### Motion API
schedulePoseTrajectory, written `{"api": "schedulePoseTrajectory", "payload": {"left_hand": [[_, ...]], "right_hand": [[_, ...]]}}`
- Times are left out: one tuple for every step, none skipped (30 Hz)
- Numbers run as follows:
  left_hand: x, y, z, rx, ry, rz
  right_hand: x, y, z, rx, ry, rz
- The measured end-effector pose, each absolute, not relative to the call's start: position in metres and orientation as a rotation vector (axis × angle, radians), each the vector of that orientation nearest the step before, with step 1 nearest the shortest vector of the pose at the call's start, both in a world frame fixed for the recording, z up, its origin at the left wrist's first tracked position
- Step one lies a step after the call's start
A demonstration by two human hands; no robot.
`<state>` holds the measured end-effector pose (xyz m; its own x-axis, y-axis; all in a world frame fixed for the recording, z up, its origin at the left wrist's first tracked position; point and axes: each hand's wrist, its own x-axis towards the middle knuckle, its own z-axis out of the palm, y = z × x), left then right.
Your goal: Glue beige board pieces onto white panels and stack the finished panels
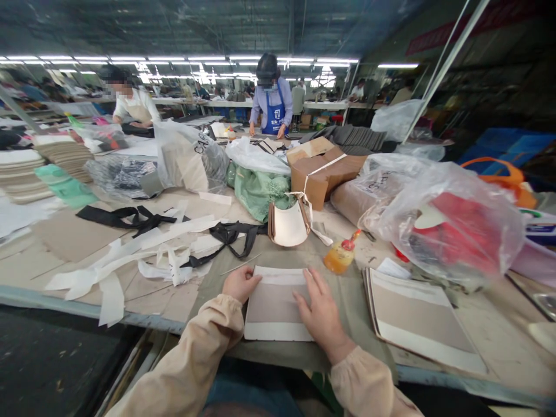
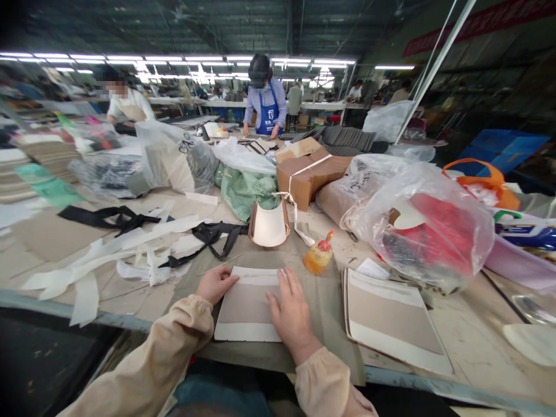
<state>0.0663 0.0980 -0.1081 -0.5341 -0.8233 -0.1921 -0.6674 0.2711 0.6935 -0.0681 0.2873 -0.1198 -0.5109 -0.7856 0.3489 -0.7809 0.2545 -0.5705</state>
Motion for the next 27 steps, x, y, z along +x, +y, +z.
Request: {"api": "schedulePoseTrajectory", "payload": {"left_hand": [[0.066, 0.100, -0.110, 1.374, -2.299, -1.133], [0.065, 0.102, -0.111, 1.351, -2.260, -1.160], [0.065, 0.106, -0.112, 1.326, -2.217, -1.191], [0.064, 0.110, -0.111, 1.301, -2.171, -1.223], [0.064, 0.115, -0.109, 1.276, -2.127, -1.252], [0.065, 0.121, -0.106, 1.253, -2.091, -1.275], [0.065, 0.127, -0.102, 1.229, -2.051, -1.303], [0.066, 0.133, -0.097, 1.201, -2.001, -1.340], [0.067, 0.139, -0.092, 1.172, -1.944, -1.385], [0.067, 0.145, -0.086, 1.142, -1.880, -1.430], [0.068, 0.151, -0.081, 1.113, -1.818, -1.471], [0.069, 0.156, -0.076, 1.087, -1.758, -1.504], [0.069, 0.161, -0.071, 1.066, -1.711, -1.526], [0.069, 0.165, -0.068, 1.052, -1.680, -1.537], [0.069, 0.169, -0.065, 1.043, -1.652, -1.545], [0.069, 0.172, -0.062, 1.037, -1.623, -1.553], [0.069, 0.175, -0.060, 1.031, -1.597, -1.566], [0.069, 0.178, -0.058, 1.023, -1.573, -1.584], [0.069, 0.180, -0.057, 1.010, -1.552, -1.609], [0.069, 0.182, -0.055, 0.995, -1.529, -1.639], [0.069, 0.184, -0.054, 0.981, -1.502, -1.673], [0.069, 0.186, -0.053, 0.971, -1.468, -1.708], [0.069, 0.188, -0.052, 0.968, -1.430, -1.741], [0.069, 0.189, -0.051, 0.970, -1.389, -1.772], [0.068, 0.191, -0.051, 0.974, -1.349, -1.802], [0.068, 0.192, -0.051, 0.978, -1.316, -1.832], [0.068, 0.192, -0.051, 0.980, -1.294, -1.858]], "right_hand": [[-0.077, 0.293, -0.123, -1.413, 2.529, -1.211], [-0.085, 0.298, -0.125, -1.256, 2.538, -1.304], [-0.092, 0.302, -0.127, -1.087, 2.499, -1.399], [-0.097, 0.305, -0.128, -0.919, 2.413, -1.479], [-0.101, 0.307, -0.128, -0.766, 2.291, -1.538], [-0.104, 0.309, -0.125, -0.639, 2.151, -1.573], [-0.104, 0.310, -0.121, -0.550, 2.010, -1.593], [-0.104, 0.311, -0.116, -0.500, 1.886, -1.602], [-0.102, 0.311, -0.111, -0.488, 1.790, -1.608], [-0.100, 0.312, -0.105, -0.499, 1.721, -1.618], [-0.097, 0.313, -0.099, -0.519, 1.684, -1.636], [-0.095, 0.313, -0.095, -0.537, 1.679, -1.656], [-0.094, 0.315, -0.091, -0.549, 1.702, -1.672], [-0.093, 0.316, -0.089, -0.557, 1.742, -1.684], [-0.093, 0.318, -0.087, -0.562, 1.781, -1.691], [-0.093, 0.319, -0.086, -0.565, 1.815, -1.693], [-0.093, 0.322, -0.086, -0.568, 1.841, -1.689], [-0.093, 0.324, -0.085, -0.569, 1.857, -1.688], [-0.094, 0.326, -0.085, -0.567, 1.861, -1.699], [-0.094, 0.328, -0.084, -0.561, 1.857, -1.720], [-0.094, 0.330, -0.084, -0.554, 1.844, -1.747], [-0.094, 0.332, -0.083, -0.547, 1.824, -1.777], [-0.093, 0.334, -0.082, -0.541, 1.796, -1.804], [-0.093, 0.336, -0.081, -0.535, 1.770, -1.824], [-0.092, 0.337, -0.081, -0.532, 1.753, -1.831], [-0.092, 0.338, -0.080, -0.529, 1.752, -1.827], [-0.091, 0.339, -0.080, -0.528, 1.766, -1.816]]}}
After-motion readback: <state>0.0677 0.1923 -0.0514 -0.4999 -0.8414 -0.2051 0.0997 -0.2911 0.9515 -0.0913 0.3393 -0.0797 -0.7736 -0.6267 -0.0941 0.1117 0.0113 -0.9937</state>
